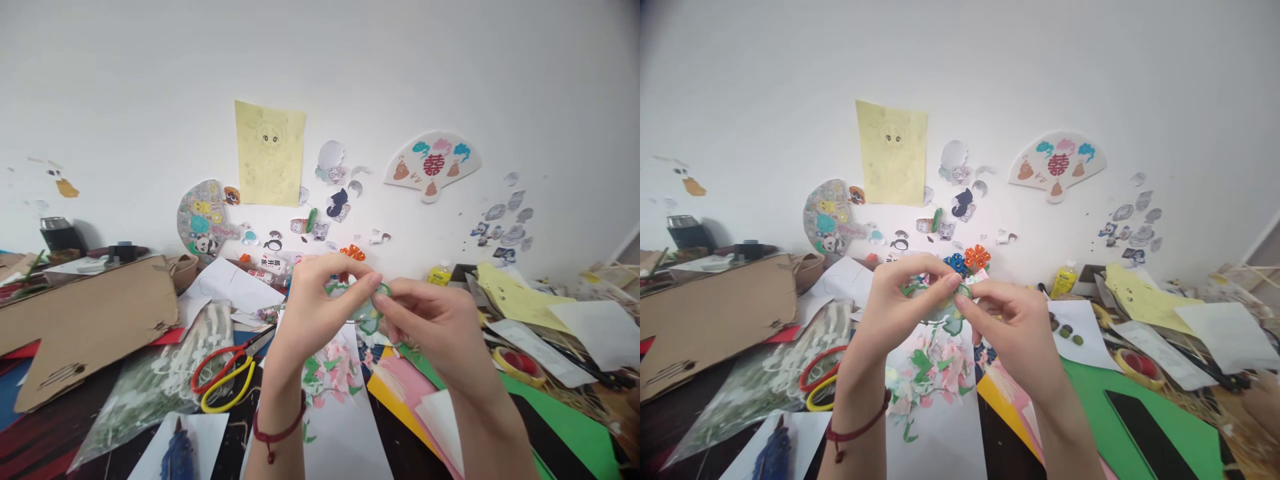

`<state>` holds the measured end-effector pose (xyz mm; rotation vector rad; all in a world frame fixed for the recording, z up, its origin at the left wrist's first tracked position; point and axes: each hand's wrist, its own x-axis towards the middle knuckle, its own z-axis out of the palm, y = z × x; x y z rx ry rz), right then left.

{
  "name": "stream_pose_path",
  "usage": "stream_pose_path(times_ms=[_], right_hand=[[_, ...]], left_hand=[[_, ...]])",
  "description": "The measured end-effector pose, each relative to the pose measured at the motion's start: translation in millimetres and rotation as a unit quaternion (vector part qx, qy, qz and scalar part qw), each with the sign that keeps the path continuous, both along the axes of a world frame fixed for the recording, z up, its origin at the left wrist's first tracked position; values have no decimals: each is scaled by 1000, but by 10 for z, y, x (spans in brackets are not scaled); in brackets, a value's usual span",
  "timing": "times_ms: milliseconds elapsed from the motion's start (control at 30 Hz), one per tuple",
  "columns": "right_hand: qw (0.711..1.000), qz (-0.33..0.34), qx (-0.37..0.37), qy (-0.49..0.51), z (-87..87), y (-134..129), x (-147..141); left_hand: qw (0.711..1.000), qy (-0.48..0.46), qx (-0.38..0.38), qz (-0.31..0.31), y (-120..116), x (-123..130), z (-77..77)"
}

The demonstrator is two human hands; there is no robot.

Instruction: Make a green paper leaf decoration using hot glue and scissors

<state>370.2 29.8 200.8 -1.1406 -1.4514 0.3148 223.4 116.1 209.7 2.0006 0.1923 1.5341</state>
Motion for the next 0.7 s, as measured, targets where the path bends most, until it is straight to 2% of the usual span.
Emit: stream_pose_path(times_ms=[200,300,533,700], right_hand=[[1000,-16,22,0,-2,-20,-13],[999,-9,33,10,1,-25,-11],[998,5,54,20,-21,-10,10],[998,10,52,33,-32,-25,35]], left_hand=[[1000,1,13,-5,-15,-13,11],[998,-10,55,4,-26,-16,28],[971,2,199,128,-78,-52,41],[956,5,240,166,-108,-53,32]])
